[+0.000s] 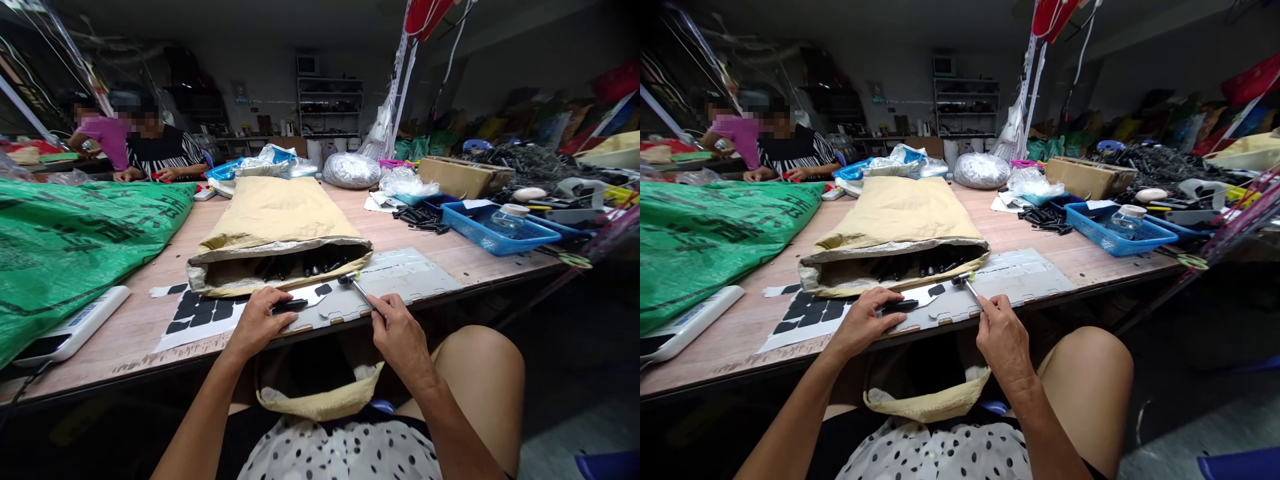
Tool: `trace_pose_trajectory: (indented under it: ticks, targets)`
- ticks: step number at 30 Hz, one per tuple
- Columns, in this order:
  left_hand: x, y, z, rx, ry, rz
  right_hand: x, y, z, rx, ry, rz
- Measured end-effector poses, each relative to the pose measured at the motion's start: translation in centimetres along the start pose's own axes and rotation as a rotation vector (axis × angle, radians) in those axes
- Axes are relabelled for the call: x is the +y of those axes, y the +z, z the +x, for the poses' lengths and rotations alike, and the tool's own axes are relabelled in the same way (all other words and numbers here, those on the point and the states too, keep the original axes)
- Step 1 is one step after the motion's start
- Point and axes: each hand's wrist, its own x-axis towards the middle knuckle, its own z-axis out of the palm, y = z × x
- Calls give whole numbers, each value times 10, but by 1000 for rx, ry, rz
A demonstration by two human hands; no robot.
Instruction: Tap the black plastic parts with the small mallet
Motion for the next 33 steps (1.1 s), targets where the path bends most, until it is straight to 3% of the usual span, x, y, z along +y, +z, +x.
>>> trace_pose_trajectory:
  ticks: [6, 11, 18, 27, 33]
  targets:
    - [13, 17, 8, -37, 35, -31, 6, 1, 2, -14, -14, 52]
    - [17, 28, 14, -70, 8, -69, 9, -1, 0, -2, -42, 255]
    - [9, 21, 11, -82, -41, -143, -19, -13, -19, -84, -206, 500]
    - [2, 34, 17, -57, -130, -210, -43, -13, -26, -111, -323, 503]
    - [7, 32, 19, -76, -149, -226, -50, -7, -29, -124, -360, 519]
